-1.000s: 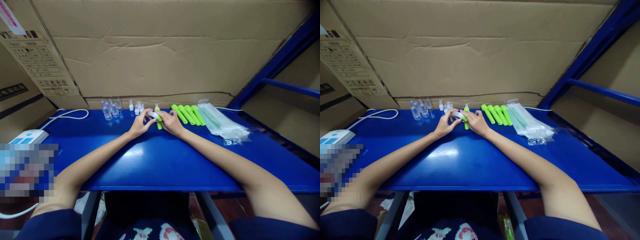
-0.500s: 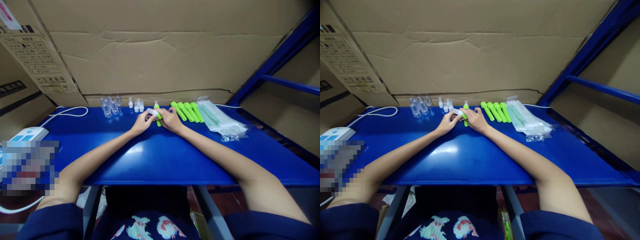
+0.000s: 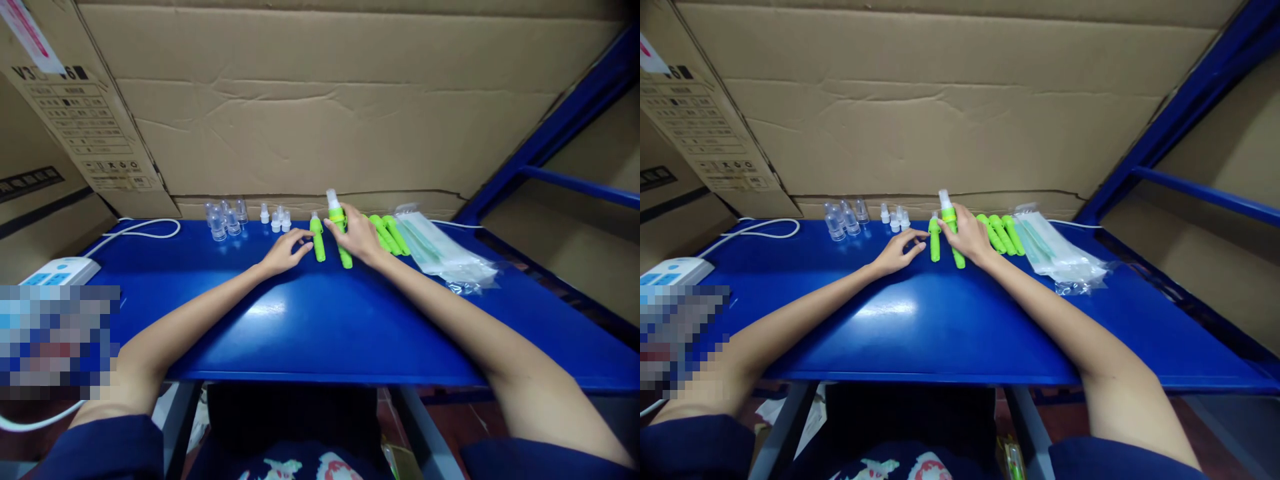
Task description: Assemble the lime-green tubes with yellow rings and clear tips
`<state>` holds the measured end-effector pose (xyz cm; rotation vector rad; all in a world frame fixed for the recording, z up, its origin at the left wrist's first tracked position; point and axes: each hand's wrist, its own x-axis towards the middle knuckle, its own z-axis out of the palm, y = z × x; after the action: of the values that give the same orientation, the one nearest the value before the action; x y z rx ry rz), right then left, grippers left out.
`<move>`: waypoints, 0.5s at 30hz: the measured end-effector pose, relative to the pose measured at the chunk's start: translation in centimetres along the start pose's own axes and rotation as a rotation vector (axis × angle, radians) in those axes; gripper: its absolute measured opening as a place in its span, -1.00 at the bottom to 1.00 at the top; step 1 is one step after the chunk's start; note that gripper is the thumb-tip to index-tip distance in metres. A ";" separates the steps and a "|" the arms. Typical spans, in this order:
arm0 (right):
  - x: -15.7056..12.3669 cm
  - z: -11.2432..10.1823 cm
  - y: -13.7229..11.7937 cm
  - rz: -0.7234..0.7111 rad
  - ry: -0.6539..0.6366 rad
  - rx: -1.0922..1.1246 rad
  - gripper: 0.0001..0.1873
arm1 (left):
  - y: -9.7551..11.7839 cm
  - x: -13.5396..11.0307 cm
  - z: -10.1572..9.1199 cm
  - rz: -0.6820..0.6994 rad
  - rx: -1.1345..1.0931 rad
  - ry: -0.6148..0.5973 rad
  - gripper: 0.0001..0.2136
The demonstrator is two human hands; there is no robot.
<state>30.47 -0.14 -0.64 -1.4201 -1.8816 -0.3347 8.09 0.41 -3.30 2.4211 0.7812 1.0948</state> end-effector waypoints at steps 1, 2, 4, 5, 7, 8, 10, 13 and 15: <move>0.3 0.1 0.4 0.096 -0.042 0.030 -0.45 | 0.2 -0.1 0.0 0.029 0.048 -0.064 -0.68; 0.5 0.3 0.9 0.179 -0.092 0.055 -0.48 | 0.4 -0.1 0.0 0.051 0.098 -0.133 -0.67; 0.9 0.7 1.6 0.280 -0.186 0.084 -0.57 | 1.0 -0.2 0.0 0.068 0.196 -0.265 -0.67; 1.0 0.9 1.9 0.310 -0.224 0.089 -0.59 | 1.3 -0.3 0.0 0.072 0.233 -0.314 -0.67; 1.2 1.3 2.0 0.359 -0.291 0.099 -0.59 | 1.8 -0.3 0.0 0.074 0.286 -0.375 -0.65; 1.3 1.4 2.0 0.379 -0.319 0.108 -0.57 | 2.0 -0.3 0.0 0.069 0.300 -0.390 -0.64; 1.6 1.5 1.7 0.400 -0.377 0.129 -0.51 | 2.2 -0.3 -0.1 0.056 0.307 -0.405 -0.61; 2.3 1.6 1.3 0.341 -0.495 0.084 -0.51 | 2.3 -0.3 -0.1 0.046 0.305 -0.402 -0.60; 2.8 1.7 1.2 0.293 -0.559 0.021 -0.50 | 2.1 -0.2 -0.1 0.047 0.310 -0.395 -0.61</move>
<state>30.57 3.26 -0.13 -1.8814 -2.0422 0.2523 8.63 -1.35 -2.25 2.7982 0.8075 0.5050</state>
